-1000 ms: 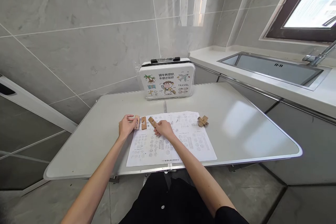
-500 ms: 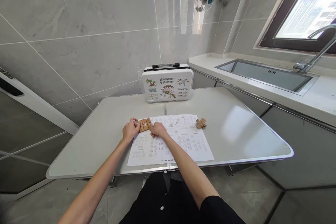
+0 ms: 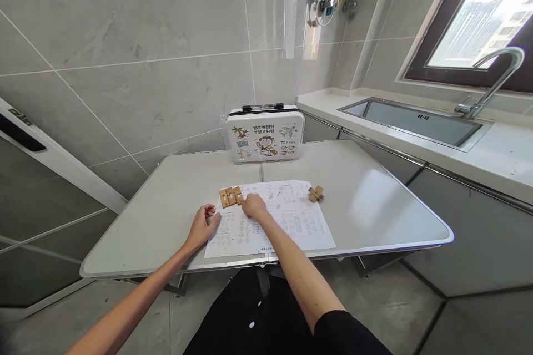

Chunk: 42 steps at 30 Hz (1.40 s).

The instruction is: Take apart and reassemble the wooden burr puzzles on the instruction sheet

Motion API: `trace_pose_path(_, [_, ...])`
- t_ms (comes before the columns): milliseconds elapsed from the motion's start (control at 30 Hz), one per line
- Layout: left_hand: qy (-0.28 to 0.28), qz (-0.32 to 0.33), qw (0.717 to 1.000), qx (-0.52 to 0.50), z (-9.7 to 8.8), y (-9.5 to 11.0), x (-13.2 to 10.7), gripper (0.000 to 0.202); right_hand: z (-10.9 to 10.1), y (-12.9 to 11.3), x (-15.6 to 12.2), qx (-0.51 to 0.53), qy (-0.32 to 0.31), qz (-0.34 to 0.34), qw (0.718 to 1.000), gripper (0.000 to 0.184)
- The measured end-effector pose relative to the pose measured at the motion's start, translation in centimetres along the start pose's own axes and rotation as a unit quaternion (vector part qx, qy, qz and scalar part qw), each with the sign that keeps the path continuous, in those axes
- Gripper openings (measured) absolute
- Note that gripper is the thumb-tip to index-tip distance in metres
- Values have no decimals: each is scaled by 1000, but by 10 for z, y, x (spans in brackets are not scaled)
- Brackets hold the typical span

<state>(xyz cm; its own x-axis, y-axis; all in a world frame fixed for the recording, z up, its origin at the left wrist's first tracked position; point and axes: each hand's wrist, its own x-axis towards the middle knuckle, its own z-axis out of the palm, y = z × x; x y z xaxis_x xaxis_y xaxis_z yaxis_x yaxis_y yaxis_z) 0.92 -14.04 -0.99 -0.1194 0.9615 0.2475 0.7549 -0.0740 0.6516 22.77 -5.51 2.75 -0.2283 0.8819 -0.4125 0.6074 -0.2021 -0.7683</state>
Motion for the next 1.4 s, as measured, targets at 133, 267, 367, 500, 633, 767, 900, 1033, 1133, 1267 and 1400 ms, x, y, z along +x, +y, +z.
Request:
trace_pose_path(133, [9, 0, 1000, 3, 3, 0, -1, 36, -11, 36, -25, 27, 59, -44, 997, 27])
trace_pose_path(267, [0, 19, 1000, 15, 4, 3, 1, 33, -25, 88, -59, 44, 167, -98, 980, 37])
trace_pose_path(367, [-7, 28, 999, 28, 4, 8, -1, 30, -35, 118, -75, 47, 255, -119, 958, 41])
trace_pose_path(500, [-17, 38, 998, 44, 4, 13, -6, 28, -47, 144, -81, 49, 338, -120, 932, 47])
trace_pose_path(633, [-23, 48, 997, 53, 6, 14, -14, 28, -52, 160, -82, 46, 371, -125, 919, 47])
trace_pose_path(767, [-22, 55, 997, 56, 7, 12, -17, 29, -53, 166, -83, 56, 372, -135, 917, 42])
trace_pose_path(900, [-19, 61, 997, 54, 8, 12, -16, 29, -54, 167, -82, 66, 369, -139, 917, 41])
trace_pose_path(1033, [-8, 63, 997, 46, 8, 14, -16, 28, -55, 167, -82, 72, 366, -145, 916, 39])
trace_pose_path(1133, [0, 59, 998, 38, 7, 14, -17, 27, -56, 167, -83, 76, 365, -147, 916, 38])
trace_pose_path(1267, [5, 50, 998, 22, 7, 14, -17, 27, -57, 166, -85, 83, 367, -141, 916, 37])
trace_pose_path(1400, [12, 39, 999, -2, 6, 15, -16, 22, -60, 166, -85, 83, 371, -137, 915, 35])
